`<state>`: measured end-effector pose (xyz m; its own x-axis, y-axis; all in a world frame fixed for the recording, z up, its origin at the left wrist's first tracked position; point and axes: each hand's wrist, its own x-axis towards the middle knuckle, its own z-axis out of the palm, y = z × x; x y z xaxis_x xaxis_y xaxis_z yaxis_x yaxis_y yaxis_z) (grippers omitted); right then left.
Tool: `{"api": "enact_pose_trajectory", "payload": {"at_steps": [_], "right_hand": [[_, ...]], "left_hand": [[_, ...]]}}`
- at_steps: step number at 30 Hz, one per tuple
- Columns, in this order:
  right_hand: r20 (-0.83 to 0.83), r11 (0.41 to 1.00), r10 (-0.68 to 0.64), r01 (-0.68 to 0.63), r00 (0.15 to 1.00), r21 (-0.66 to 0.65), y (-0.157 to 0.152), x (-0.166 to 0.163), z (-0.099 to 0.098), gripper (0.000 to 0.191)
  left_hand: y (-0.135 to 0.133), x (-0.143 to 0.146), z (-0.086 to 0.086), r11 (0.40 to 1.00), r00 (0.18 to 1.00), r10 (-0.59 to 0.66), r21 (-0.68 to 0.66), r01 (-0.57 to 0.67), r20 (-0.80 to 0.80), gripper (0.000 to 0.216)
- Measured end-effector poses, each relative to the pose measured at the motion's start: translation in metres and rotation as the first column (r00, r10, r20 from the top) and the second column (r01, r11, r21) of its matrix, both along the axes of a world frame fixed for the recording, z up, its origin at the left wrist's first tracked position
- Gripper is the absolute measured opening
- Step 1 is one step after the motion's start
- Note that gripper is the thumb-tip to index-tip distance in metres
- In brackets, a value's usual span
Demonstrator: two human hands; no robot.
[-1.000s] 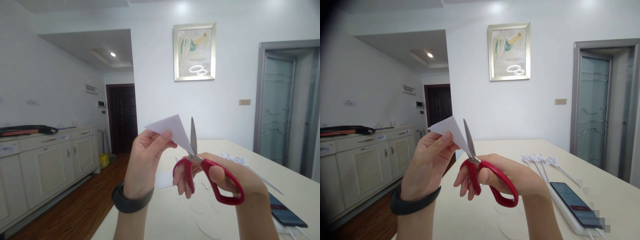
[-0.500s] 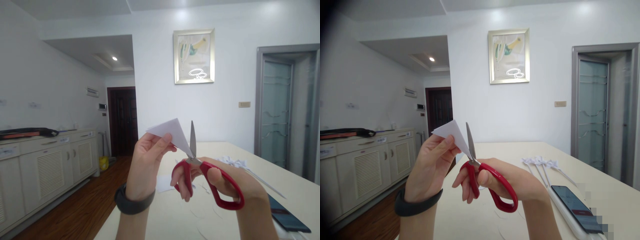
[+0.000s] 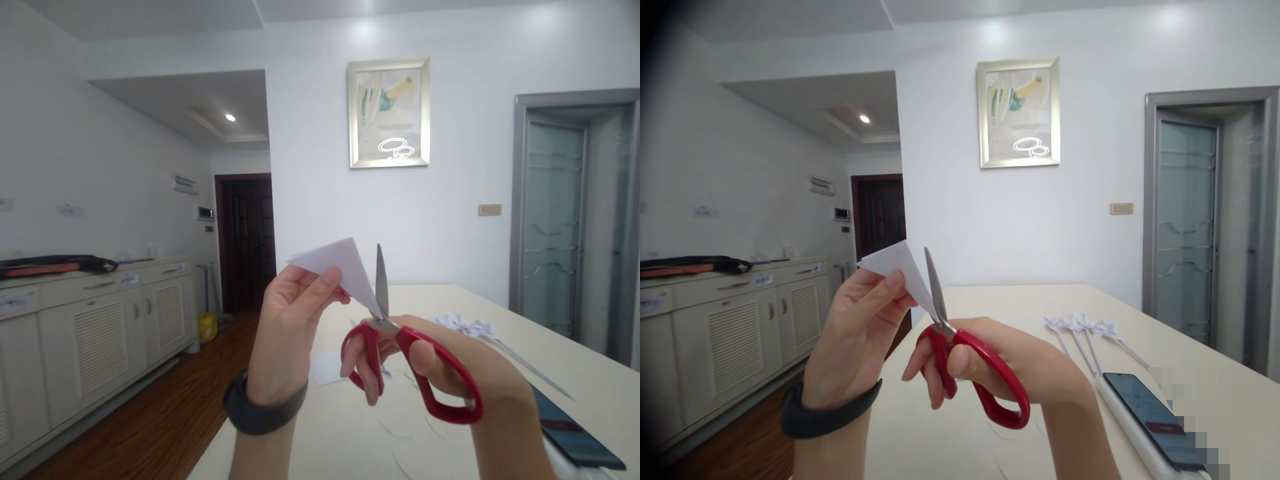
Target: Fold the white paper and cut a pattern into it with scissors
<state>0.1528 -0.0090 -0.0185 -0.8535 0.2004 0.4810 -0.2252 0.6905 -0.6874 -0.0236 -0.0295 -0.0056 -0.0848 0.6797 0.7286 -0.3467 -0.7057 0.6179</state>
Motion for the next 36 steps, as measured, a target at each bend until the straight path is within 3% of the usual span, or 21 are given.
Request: {"api": "enact_pose_trajectory", "payload": {"at_steps": [11,18,31,36], "right_hand": [[0.003,0.998,-0.057,0.057,0.998,-0.001,-0.007,-0.005,0.001,0.063],[-0.035,0.997,-0.072,0.072,0.997,-0.023,-0.011,-0.011,0.003,0.05],[-0.005,0.999,-0.038,0.038,0.999,-0.039,-0.01,-0.005,0.003,0.059],[0.001,0.997,-0.031,0.031,1.0,-0.076,-0.006,-0.005,-0.001,0.06]], "left_hand": [[-0.003,0.0,0.001,1.0,0.999,0.011,-0.005,-0.011,0.03,0.004],[-0.002,-0.001,0.0,0.998,0.998,0.056,-0.01,-0.056,-0.022,0.01],[-0.002,0.0,0.001,0.996,0.996,0.082,0.022,-0.083,0.034,0.007],[-0.003,-0.002,0.001,0.996,0.996,0.092,-0.015,-0.092,-0.017,0.009]]}}
